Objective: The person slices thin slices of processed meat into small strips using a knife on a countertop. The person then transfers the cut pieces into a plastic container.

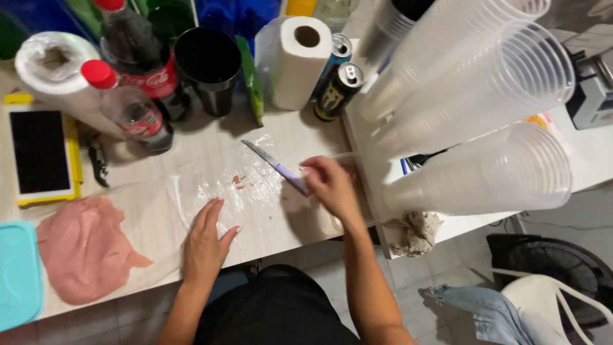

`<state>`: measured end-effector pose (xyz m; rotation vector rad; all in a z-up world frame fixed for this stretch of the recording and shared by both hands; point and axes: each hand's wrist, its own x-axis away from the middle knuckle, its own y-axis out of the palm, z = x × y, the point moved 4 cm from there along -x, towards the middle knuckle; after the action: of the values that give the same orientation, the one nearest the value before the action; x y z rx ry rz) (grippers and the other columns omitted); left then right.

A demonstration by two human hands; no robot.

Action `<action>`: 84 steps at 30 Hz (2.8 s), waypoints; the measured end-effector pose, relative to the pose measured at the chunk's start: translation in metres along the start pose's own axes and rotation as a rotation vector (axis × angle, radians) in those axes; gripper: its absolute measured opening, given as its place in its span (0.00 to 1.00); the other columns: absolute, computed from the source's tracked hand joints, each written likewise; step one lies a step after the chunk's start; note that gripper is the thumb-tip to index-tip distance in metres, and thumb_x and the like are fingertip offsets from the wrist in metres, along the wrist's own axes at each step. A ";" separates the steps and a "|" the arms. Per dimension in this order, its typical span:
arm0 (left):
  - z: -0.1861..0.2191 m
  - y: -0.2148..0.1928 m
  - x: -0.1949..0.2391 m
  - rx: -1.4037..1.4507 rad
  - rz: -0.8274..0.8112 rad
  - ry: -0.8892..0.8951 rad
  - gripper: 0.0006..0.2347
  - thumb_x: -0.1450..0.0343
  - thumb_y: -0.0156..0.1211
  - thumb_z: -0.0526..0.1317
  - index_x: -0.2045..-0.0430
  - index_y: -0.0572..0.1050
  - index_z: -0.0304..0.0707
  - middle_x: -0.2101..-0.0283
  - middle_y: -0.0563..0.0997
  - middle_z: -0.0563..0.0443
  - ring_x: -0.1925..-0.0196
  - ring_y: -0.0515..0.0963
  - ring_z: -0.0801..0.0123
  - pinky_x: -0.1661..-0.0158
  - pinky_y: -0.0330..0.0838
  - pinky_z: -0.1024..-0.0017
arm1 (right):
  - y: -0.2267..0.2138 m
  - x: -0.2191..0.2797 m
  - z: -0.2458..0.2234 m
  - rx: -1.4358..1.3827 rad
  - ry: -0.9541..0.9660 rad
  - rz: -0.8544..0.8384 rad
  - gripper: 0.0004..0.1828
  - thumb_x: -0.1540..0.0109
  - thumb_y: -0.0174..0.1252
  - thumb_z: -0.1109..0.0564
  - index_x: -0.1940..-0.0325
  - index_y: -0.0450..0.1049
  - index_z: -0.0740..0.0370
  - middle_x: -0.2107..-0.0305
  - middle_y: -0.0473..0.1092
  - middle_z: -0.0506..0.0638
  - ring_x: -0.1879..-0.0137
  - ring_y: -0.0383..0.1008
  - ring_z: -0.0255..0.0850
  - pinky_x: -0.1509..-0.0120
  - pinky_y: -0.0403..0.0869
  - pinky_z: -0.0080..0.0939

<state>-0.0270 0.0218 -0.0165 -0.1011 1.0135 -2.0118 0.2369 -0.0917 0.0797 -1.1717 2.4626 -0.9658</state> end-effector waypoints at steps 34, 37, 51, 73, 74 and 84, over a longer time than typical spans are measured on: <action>0.011 0.004 -0.009 -0.199 -0.104 0.114 0.21 0.34 0.68 0.40 0.47 0.76 0.36 0.39 0.75 0.43 0.38 0.75 0.52 0.41 0.71 0.57 | -0.046 0.019 0.084 0.463 -0.111 0.510 0.15 0.37 0.62 0.67 0.46 0.76 0.65 0.57 0.72 0.63 0.63 0.79 0.51 0.58 0.84 0.43; 0.012 0.003 -0.011 -0.209 -0.074 0.138 0.20 0.34 0.69 0.41 0.48 0.76 0.36 0.40 0.76 0.43 0.39 0.76 0.52 0.41 0.72 0.58 | -0.044 0.015 0.077 0.417 -0.267 0.529 0.14 0.34 0.56 0.70 0.43 0.74 0.69 0.59 0.76 0.64 0.58 0.81 0.53 0.52 0.85 0.43; 0.005 0.006 -0.010 -0.228 -0.101 0.139 0.23 0.36 0.70 0.40 0.46 0.74 0.38 0.40 0.74 0.43 0.40 0.75 0.52 0.41 0.71 0.59 | -0.023 -0.001 0.087 0.595 -0.073 0.479 0.11 0.35 0.61 0.59 0.53 0.69 0.65 0.51 0.64 0.68 0.47 0.67 0.63 0.52 0.75 0.56; 0.005 -0.026 -0.012 -0.316 -0.384 -0.073 0.30 0.38 0.71 0.51 0.38 0.70 0.60 0.28 0.65 0.50 0.22 0.52 0.49 0.33 0.39 0.25 | 0.094 0.034 0.027 0.644 -0.489 0.313 0.21 0.42 0.59 0.59 0.44 0.70 0.51 0.67 0.70 0.53 0.64 0.72 0.51 0.60 0.72 0.49; 0.006 -0.028 -0.012 -0.268 -0.367 -0.041 0.31 0.38 0.72 0.49 0.37 0.70 0.59 0.30 0.67 0.48 0.23 0.53 0.47 0.34 0.39 0.24 | 0.099 0.030 0.043 0.742 -0.468 0.320 0.24 0.41 0.57 0.60 0.40 0.69 0.54 0.65 0.70 0.55 0.63 0.72 0.52 0.60 0.73 0.50; -0.042 -0.082 0.028 -0.520 0.423 -0.182 0.16 0.32 0.68 0.47 0.51 0.78 0.54 0.54 0.78 0.58 0.51 0.78 0.62 0.47 0.69 0.54 | 0.107 0.030 -0.001 0.563 -0.568 0.266 0.22 0.38 0.62 0.57 0.40 0.74 0.57 0.56 0.71 0.60 0.56 0.75 0.58 0.55 0.74 0.53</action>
<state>-0.1164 0.0520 0.0043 -0.3136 1.2938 -1.3041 0.1532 -0.0656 0.0116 -0.7621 1.6889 -0.9829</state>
